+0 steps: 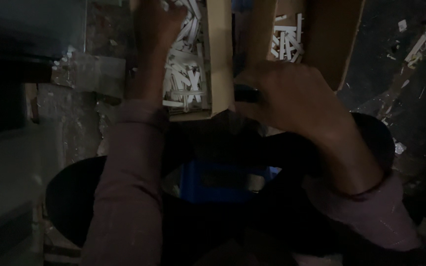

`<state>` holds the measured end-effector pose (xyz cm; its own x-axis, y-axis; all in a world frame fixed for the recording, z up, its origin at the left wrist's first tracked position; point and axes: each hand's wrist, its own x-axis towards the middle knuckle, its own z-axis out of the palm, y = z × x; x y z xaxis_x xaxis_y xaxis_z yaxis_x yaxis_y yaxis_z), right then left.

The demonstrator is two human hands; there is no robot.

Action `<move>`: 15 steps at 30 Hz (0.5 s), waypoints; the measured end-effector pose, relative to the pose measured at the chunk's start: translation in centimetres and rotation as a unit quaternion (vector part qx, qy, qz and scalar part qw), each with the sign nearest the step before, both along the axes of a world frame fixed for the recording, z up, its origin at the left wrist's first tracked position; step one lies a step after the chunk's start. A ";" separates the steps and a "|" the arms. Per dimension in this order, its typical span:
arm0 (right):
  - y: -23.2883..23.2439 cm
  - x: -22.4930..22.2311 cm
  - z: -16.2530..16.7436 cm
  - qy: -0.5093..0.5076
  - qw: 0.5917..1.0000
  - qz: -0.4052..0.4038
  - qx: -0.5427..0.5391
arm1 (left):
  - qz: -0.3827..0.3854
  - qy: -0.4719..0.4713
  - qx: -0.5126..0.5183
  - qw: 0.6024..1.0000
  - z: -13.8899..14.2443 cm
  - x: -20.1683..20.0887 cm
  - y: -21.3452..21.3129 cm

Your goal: The person sits on the floor and assembles small white plastic clip parts, fitting two pieces together by hand one at a time. They take parts from a cardboard box, press the pieces together, and place the assembled clips back into the box.

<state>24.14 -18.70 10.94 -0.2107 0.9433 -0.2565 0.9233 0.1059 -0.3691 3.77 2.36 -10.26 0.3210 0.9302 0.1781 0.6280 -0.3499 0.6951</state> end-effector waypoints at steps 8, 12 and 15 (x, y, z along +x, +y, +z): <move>0.0 -0.2 -0.4 0.011 1.000 0.015 -0.011 | -0.001 0.066 0.047 0.997 -0.5 1.2 -1.5; 0.0 -0.3 -0.7 0.013 1.000 0.023 -0.014 | -0.014 0.011 -0.003 1.000 -0.7 0.2 -0.8; 0.3 0.0 -1.3 0.029 0.999 0.033 -0.008 | -0.061 -0.120 -0.002 0.991 0.0 -0.5 0.3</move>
